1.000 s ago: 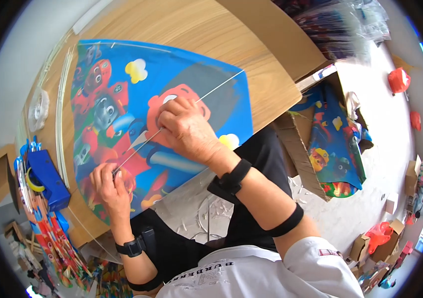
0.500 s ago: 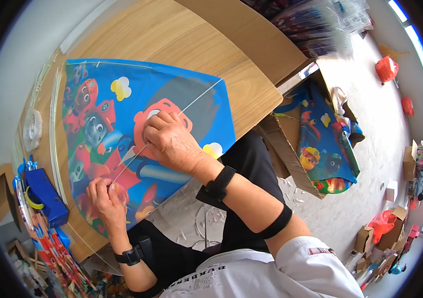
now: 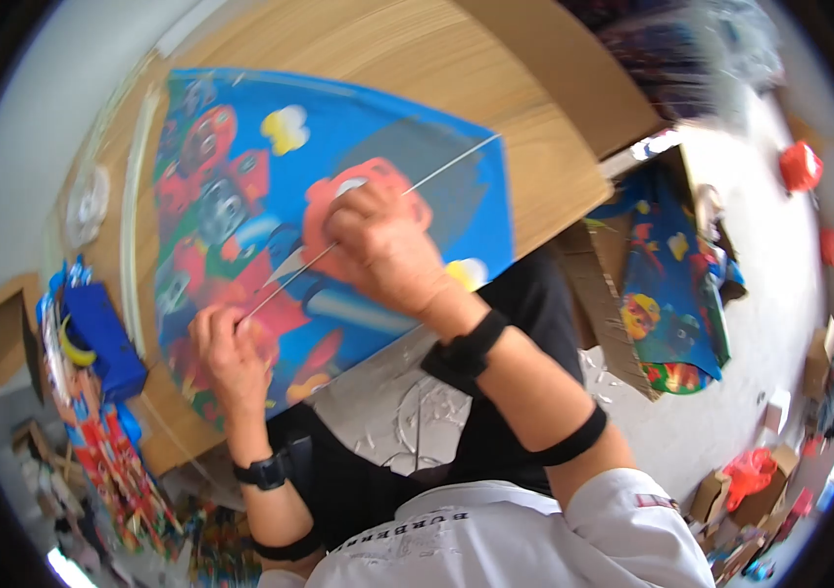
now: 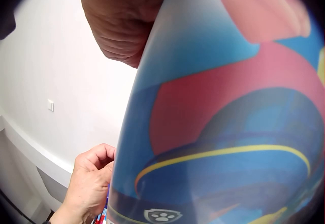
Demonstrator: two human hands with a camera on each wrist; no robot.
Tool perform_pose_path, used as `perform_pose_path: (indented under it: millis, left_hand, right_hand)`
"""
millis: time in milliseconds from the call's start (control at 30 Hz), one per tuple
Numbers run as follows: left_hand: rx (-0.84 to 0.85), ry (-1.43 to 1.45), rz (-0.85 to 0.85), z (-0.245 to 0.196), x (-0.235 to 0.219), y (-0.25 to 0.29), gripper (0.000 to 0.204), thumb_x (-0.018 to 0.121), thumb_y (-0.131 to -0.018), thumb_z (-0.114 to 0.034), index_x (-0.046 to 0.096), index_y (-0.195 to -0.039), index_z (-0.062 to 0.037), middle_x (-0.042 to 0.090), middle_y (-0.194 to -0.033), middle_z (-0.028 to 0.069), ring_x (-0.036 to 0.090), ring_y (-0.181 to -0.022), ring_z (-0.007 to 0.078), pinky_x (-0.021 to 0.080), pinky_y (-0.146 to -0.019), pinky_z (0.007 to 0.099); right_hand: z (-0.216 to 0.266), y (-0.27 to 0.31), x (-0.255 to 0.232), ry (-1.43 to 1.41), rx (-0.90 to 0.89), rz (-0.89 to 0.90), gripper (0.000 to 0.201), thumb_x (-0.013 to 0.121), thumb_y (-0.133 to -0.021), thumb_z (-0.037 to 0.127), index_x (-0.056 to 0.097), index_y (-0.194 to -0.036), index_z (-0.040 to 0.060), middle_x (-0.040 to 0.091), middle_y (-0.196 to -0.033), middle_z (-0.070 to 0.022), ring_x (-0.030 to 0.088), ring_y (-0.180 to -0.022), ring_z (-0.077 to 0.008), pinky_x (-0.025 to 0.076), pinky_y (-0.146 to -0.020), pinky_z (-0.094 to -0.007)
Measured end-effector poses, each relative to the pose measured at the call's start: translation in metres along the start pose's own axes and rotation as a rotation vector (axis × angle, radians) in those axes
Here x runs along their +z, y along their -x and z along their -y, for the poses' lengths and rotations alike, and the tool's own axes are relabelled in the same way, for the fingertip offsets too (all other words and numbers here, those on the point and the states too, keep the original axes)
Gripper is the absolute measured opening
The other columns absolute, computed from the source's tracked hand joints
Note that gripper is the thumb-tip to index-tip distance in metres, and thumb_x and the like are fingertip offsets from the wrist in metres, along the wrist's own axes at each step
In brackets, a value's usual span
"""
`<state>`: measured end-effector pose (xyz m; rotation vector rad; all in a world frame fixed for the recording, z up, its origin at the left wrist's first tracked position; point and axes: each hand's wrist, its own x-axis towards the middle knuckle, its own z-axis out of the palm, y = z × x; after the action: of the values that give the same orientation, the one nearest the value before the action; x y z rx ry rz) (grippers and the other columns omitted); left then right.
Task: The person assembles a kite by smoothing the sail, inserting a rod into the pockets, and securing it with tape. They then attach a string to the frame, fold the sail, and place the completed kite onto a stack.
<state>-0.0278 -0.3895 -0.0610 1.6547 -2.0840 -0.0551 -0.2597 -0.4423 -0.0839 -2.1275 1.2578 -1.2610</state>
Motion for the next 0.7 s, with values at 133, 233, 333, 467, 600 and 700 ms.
perform_pose_path:
  millis: [133,233,333,467,600,700]
  left_hand:
    - [-0.015,-0.012,-0.029,-0.013,-0.007,0.003,0.021,0.060,-0.076,-0.002,0.055,-0.097,-0.0001,0.054,-0.100,0.0159,0.050,-0.095,0.0362,0.041,-0.084,0.0443]
    - [-0.044,-0.020,0.019,-0.025,-0.007,0.013,0.033,0.062,-0.077,-0.005,0.054,-0.108,0.0003,0.053,-0.112,0.0168,0.049,-0.105,0.0361,0.039,-0.090,0.0460]
    - [-0.036,-0.054,0.095,-0.032,-0.006,0.021,0.052,0.064,-0.079,-0.011,0.045,-0.126,-0.0005,0.044,-0.129,0.0195,0.041,-0.120,0.0375,0.034,-0.100,0.0485]
    - [-0.107,-0.013,0.204,-0.033,-0.003,0.028,0.067,0.061,-0.085,-0.023,0.029,-0.139,-0.0018,0.026,-0.145,0.0212,0.028,-0.133,0.0391,0.022,-0.109,0.0517]
    - [-0.107,-0.030,0.228,-0.028,0.001,0.026,0.067,0.061,-0.085,-0.025,0.029,-0.139,-0.0002,0.024,-0.146,0.0212,0.026,-0.134,0.0385,0.020,-0.109,0.0527]
    - [-0.101,-0.040,0.238,-0.029,0.000,0.025,0.068,0.061,-0.085,-0.026,0.029,-0.138,0.0008,0.024,-0.146,0.0209,0.026,-0.134,0.0387,0.020,-0.109,0.0527]
  right_hand:
    - [0.002,0.001,0.004,0.046,0.043,-0.008,0.010,0.065,-0.068,0.006,0.058,-0.075,0.0056,0.058,-0.086,-0.0064,0.054,-0.090,-0.0286,0.041,-0.080,-0.0401]
    - [0.004,0.000,0.004,0.043,0.033,0.010,0.008,0.064,-0.069,0.005,0.058,-0.075,0.0051,0.059,-0.087,-0.0063,0.055,-0.089,-0.0285,0.042,-0.079,-0.0395]
    - [0.007,-0.001,0.004,0.032,0.075,0.021,0.009,0.064,-0.069,0.005,0.058,-0.075,0.0042,0.060,-0.088,-0.0058,0.055,-0.088,-0.0282,0.042,-0.077,-0.0383]
    - [0.009,-0.003,0.004,0.055,0.091,0.043,0.011,0.065,-0.068,0.005,0.058,-0.076,0.0042,0.060,-0.090,-0.0041,0.056,-0.088,-0.0264,0.043,-0.077,-0.0369]
    - [0.009,-0.003,0.006,0.066,0.103,0.041,0.011,0.065,-0.067,0.006,0.058,-0.076,0.0045,0.060,-0.090,-0.0034,0.056,-0.088,-0.0243,0.042,-0.078,-0.0368]
    - [0.010,-0.004,0.006,0.046,0.103,0.036,0.011,0.065,-0.067,0.006,0.058,-0.076,0.0045,0.060,-0.090,-0.0034,0.055,-0.089,-0.0240,0.041,-0.080,-0.0374]
